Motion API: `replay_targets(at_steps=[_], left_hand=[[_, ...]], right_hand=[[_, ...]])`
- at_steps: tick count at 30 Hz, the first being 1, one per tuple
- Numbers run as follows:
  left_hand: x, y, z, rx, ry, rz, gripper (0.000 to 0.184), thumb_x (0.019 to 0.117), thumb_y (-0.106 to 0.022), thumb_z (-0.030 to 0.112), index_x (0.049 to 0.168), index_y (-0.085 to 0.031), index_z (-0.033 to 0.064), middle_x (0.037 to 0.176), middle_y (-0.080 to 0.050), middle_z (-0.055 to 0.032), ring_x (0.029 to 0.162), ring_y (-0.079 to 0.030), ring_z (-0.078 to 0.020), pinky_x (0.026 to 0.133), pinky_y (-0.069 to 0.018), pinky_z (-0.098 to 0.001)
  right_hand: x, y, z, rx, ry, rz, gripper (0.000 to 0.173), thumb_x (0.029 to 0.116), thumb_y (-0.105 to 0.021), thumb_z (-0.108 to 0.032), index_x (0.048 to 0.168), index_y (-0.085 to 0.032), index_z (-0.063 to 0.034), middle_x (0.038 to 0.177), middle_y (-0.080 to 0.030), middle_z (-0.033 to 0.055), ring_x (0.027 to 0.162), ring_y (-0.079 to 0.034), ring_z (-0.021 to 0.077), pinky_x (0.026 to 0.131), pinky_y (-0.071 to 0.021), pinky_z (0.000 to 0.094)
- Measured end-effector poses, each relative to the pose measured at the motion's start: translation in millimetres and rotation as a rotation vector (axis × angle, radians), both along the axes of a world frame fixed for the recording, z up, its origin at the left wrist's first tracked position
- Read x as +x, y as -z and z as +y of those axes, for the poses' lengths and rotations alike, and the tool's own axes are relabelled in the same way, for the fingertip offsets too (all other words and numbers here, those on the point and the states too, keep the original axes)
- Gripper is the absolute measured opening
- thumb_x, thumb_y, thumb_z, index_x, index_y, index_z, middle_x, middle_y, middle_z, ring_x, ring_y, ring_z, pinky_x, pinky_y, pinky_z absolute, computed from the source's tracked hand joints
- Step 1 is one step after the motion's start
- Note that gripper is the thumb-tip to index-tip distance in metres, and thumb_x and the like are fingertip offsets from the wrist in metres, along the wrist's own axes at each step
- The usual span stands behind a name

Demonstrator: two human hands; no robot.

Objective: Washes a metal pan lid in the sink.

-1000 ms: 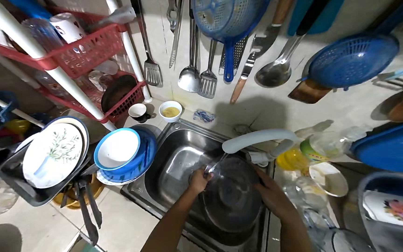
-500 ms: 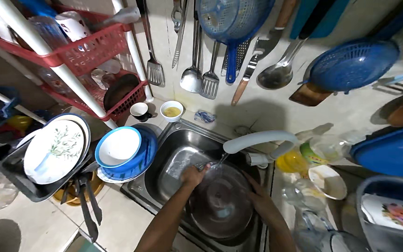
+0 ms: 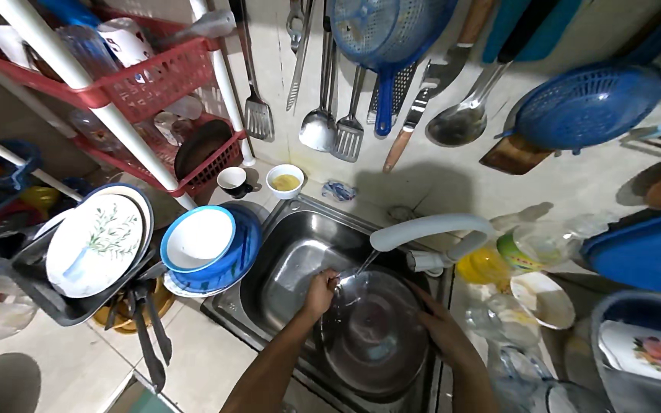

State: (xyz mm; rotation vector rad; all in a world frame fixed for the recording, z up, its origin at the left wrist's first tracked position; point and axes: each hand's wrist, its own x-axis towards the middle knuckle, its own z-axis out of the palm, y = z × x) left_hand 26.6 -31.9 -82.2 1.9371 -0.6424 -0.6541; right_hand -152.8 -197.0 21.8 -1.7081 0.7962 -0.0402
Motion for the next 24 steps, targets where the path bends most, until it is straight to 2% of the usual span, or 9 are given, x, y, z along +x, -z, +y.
replay_targets(at_steps=[5,11,13,16,18,19,20,22,24], left_hand=[[4,-9,-10,0.202,0.032,-0.001,0.029,0.1053,-0.054,0.016,0.109,-0.066,-0.0097,0.101,-0.067,-0.0249,0.096,-0.066,-0.0334,0.093,-0.0503,-0.046],[9,-30,-18,0.476,0.182,-0.104,0.047,0.1101,-0.043,0.035,0.116,-0.065,-0.0054,0.118,-0.066,-0.0265,0.115,-0.064,-0.0404,0.099,-0.0481,-0.0554],[9,-35,-18,0.501,0.185,-0.108,0.052,0.1107,-0.039,0.039,0.118,-0.065,-0.005,0.121,-0.065,-0.0267,0.118,-0.063,-0.0409,0.1,-0.0476,-0.0567],[12,-34,-15,0.457,0.203,-0.115,0.047,0.1117,-0.038,0.032,0.124,-0.063,-0.0059,0.126,-0.063,-0.0279,0.12,-0.061,-0.042,0.102,-0.0468,-0.0563],[12,-40,-15,0.523,0.26,-0.198,0.038,0.1113,-0.038,0.019,0.141,-0.053,-0.0002,0.142,-0.054,-0.026,0.129,-0.056,-0.0424,0.106,-0.0452,-0.0562],[11,-44,-15,0.578,0.292,-0.267,0.042,0.1091,-0.041,0.013,0.15,-0.045,0.0037,0.153,-0.044,-0.0241,0.139,-0.047,-0.0416,0.112,-0.0399,-0.0569],[9,-46,-16,0.621,0.319,-0.334,0.051,0.1083,-0.045,0.016,0.158,-0.035,0.007,0.163,-0.031,-0.022,0.149,-0.034,-0.0406,0.117,-0.0297,-0.0597],[7,-44,-15,0.665,0.345,-0.442,0.075,0.1068,-0.046,0.043,0.163,-0.016,0.0053,0.17,-0.004,-0.0214,0.158,-0.001,-0.0379,0.123,-0.0026,-0.0631],[4,-39,-14,0.677,0.331,-0.494,0.093,0.1017,-0.038,0.064,0.162,-0.01,-0.0006,0.17,0.005,-0.023,0.158,0.009,-0.0364,0.123,0.0072,-0.0589]], right_hand=[[-2,-6,6,-0.063,-0.042,0.0,0.065,0.0906,-0.051,0.001,0.155,-0.041,-0.0044,0.151,-0.05,0.0199,0.133,-0.054,0.0239,0.109,-0.0453,0.0424],[0,-21,9,-0.193,-0.141,0.051,0.067,0.0909,-0.049,-0.002,0.157,-0.037,-0.004,0.152,-0.049,0.0217,0.138,-0.051,0.0289,0.112,-0.0417,0.0473],[-1,-18,5,-0.201,-0.118,0.005,0.066,0.0902,-0.049,-0.001,0.155,-0.04,-0.0033,0.153,-0.048,0.0207,0.139,-0.05,0.0272,0.114,-0.0411,0.0452],[-3,0,-5,-0.118,-0.012,-0.095,0.061,0.0905,-0.047,0.002,0.151,-0.045,-0.0019,0.153,-0.047,0.0197,0.136,-0.051,0.0228,0.11,-0.0434,0.04],[-2,15,-5,-0.048,0.07,-0.113,0.063,0.0879,-0.045,0.005,0.15,-0.046,-0.0027,0.151,-0.048,0.0185,0.128,-0.055,0.0203,0.101,-0.0488,0.0374],[-2,22,-3,-0.001,0.113,-0.116,0.064,0.0871,-0.044,0.006,0.151,-0.046,-0.0033,0.152,-0.048,0.0178,0.126,-0.056,0.0197,0.098,-0.0496,0.0369],[-1,30,1,0.044,0.156,-0.124,0.066,0.0866,-0.043,0.007,0.151,-0.045,-0.0037,0.152,-0.048,0.017,0.124,-0.057,0.0184,0.097,-0.0501,0.0354],[1,44,11,0.095,0.229,-0.176,0.069,0.0838,-0.042,0.008,0.152,-0.043,-0.0025,0.151,-0.049,0.0163,0.121,-0.058,0.0141,0.095,-0.0507,0.0303],[8,54,23,0.138,0.318,-0.239,0.068,0.0836,-0.041,0.009,0.151,-0.043,-0.0015,0.146,-0.052,0.0164,0.112,-0.061,0.0107,0.088,-0.0524,0.0258]])
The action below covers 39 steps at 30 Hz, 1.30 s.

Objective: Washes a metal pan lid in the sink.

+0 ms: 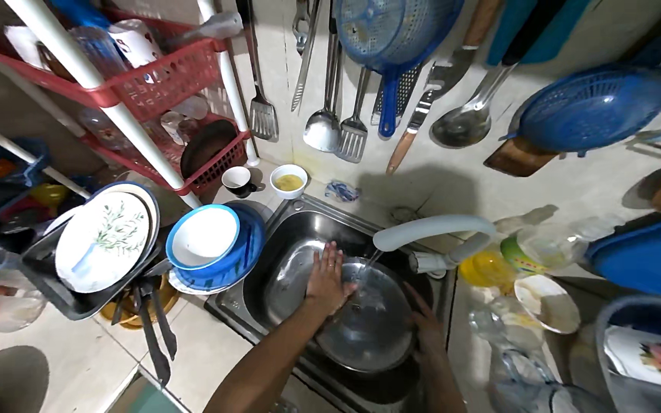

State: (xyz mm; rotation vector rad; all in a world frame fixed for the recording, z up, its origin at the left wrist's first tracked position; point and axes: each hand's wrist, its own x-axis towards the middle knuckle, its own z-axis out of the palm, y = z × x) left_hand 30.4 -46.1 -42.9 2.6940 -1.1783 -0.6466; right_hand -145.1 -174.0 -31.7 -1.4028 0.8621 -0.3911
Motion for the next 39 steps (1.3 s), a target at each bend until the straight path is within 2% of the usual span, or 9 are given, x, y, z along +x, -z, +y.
replay_targets(at_steps=[3,8,13,17,20,23,28,32,39], left_hand=[[-11,1,-6,0.006,0.03,0.081,0.105,0.0967,-0.037,0.074,0.162,-0.008,-0.0035,0.169,0.01,-0.0227,0.157,0.013,-0.0367,0.123,0.0097,-0.0589],[-25,1,-13,-0.029,0.223,0.201,0.089,0.0989,-0.049,0.064,0.164,-0.018,0.0121,0.172,-0.002,-0.0151,0.158,0.005,-0.0346,0.121,0.0084,-0.0663],[-13,-11,-26,-0.054,-0.044,0.082,0.091,0.1,-0.047,0.062,0.163,-0.015,0.0042,0.17,0.002,-0.0213,0.156,0.007,-0.0463,0.122,0.0063,-0.0655],[-24,-18,-32,-0.006,0.22,0.071,0.086,0.1018,-0.052,0.049,0.163,-0.014,0.001,0.17,-0.002,-0.0233,0.157,0.007,-0.0395,0.122,0.0087,-0.0625],[-19,-27,-33,-0.055,0.011,-0.035,0.087,0.0993,-0.053,0.055,0.16,-0.025,-0.0021,0.169,-0.006,-0.0258,0.156,0.005,-0.0443,0.12,0.0056,-0.0686],[-20,-31,-41,-0.067,-0.143,-0.046,0.08,0.1054,-0.042,0.046,0.16,-0.016,-0.0069,0.167,0.001,-0.031,0.157,0.005,-0.0433,0.121,0.0046,-0.0648],[-32,-26,-30,-0.123,0.153,0.079,0.064,0.1113,-0.031,0.037,0.161,-0.02,-0.0017,0.171,-0.01,-0.0182,0.159,-0.001,-0.0329,0.123,0.0052,-0.0632],[-37,-27,-24,-0.173,0.304,0.193,0.058,0.1111,-0.036,0.03,0.162,-0.022,0.0054,0.172,-0.014,-0.0102,0.159,-0.003,-0.0267,0.122,0.0092,-0.063],[-34,-33,-16,-0.113,0.452,0.196,0.054,0.1098,-0.04,0.023,0.16,-0.031,0.006,0.17,-0.022,-0.0102,0.158,-0.01,-0.0295,0.122,0.0072,-0.0651]], right_hand=[[10,14,13,0.048,0.095,-0.094,0.069,0.0844,-0.039,0.009,0.152,-0.041,-0.0018,0.146,-0.052,0.0163,0.11,-0.062,0.009,0.087,-0.0528,0.0239],[23,42,21,0.186,0.143,-0.257,0.071,0.0867,-0.041,0.003,0.157,-0.033,-0.0048,0.153,-0.045,0.0156,0.124,-0.057,0.0143,0.098,-0.0523,0.0312],[33,43,35,0.308,0.129,-0.352,0.075,0.0877,-0.041,-0.001,0.16,-0.026,-0.0095,0.151,-0.047,0.0115,0.122,-0.058,0.0117,0.096,-0.053,0.0308],[46,33,50,0.408,0.175,-0.324,0.05,0.1024,-0.037,-0.01,0.152,-0.034,-0.0101,0.104,-0.063,0.0003,0.083,-0.065,0.0021,0.074,-0.0566,0.0218],[48,31,57,0.456,0.181,-0.311,0.044,0.1106,-0.03,-0.024,0.152,-0.033,-0.0087,0.118,-0.062,0.004,0.1,-0.065,0.0062,0.085,-0.0573,0.0272],[52,30,68,0.435,0.139,-0.345,0.048,0.1113,-0.028,-0.028,0.154,-0.032,-0.0069,0.136,-0.057,0.0058,0.116,-0.059,0.0061,0.097,-0.0519,0.0268],[56,27,63,0.425,0.183,-0.323,0.042,0.1121,-0.028,-0.03,0.142,-0.041,-0.0055,0.112,-0.062,0.0014,0.097,-0.063,0.0024,0.083,-0.0551,0.0237],[57,30,53,0.451,0.182,-0.398,0.05,0.1102,-0.021,-0.035,0.15,-0.035,-0.0075,0.124,-0.062,0.0038,0.107,-0.062,0.0049,0.09,-0.054,0.0261],[58,36,52,0.536,0.24,-0.495,0.044,0.1116,-0.024,-0.038,0.139,-0.046,-0.0121,0.111,-0.068,-0.0016,0.097,-0.067,0.0024,0.082,-0.0573,0.0219]])
